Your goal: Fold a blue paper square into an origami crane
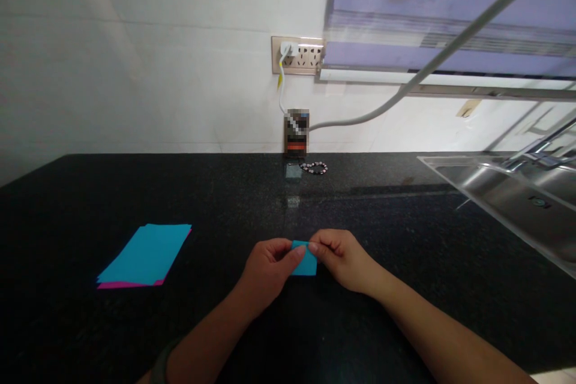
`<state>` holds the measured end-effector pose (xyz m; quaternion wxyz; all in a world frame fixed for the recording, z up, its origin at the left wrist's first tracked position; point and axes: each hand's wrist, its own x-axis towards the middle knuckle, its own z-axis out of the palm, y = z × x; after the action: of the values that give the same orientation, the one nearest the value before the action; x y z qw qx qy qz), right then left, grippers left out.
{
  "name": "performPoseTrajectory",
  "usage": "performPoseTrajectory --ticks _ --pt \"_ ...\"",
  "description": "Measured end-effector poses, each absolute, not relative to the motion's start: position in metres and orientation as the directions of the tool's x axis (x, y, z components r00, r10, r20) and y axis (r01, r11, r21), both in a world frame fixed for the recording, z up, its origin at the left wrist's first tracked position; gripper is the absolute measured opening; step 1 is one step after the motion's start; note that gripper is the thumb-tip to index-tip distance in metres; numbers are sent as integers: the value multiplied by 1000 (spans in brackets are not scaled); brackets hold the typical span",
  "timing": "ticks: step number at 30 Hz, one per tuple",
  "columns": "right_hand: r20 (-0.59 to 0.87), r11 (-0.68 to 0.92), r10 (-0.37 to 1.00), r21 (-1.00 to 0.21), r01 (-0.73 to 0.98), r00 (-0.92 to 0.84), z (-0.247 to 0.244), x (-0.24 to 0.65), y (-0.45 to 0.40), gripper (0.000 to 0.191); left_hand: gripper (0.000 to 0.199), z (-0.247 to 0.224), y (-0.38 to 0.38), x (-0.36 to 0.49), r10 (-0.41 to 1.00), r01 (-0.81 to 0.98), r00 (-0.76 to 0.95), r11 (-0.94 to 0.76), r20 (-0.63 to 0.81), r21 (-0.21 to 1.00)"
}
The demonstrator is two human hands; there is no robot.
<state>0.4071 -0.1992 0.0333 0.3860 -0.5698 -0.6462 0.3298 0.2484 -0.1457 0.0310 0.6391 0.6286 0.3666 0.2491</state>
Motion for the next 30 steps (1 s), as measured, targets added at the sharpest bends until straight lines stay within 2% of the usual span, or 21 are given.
performPoseTrajectory --ticks 3,6,10,15,19,22,28,30 --pt "157 194 981 -819 540 -114 37 406 -202 25 26 32 -146 248 806 176 583 -6 -99 984" --pt "88 85 996 -895 437 -14 34 403 -201 25 27 32 -145 246 837 204 542 -48 -72 978" --pt "27 7 997 -968 251 74 27 401 -198 23 28 33 -145 246 865 208 497 -44 -67 977" --pt "47 14 992 -965 264 120 26 403 -198 28 27 35 -144 247 823 187 556 13 -117 982" --pt "-60 -66 997 -987 147 40 28 400 -197 27 27 34 -142 245 844 158 524 42 -120 986" --pt "-135 -128 990 -982 139 -46 29 399 -197 29 26 32 -141 245 888 119 449 45 -94 992" --pt "-54 -76 978 -992 105 200 28 405 -195 30 25 33 -142 249 855 88 492 140 -165 986" --pt "-10 -40 975 -991 131 224 29 407 -195 30 22 33 -141 249 847 60 503 162 -170 985"
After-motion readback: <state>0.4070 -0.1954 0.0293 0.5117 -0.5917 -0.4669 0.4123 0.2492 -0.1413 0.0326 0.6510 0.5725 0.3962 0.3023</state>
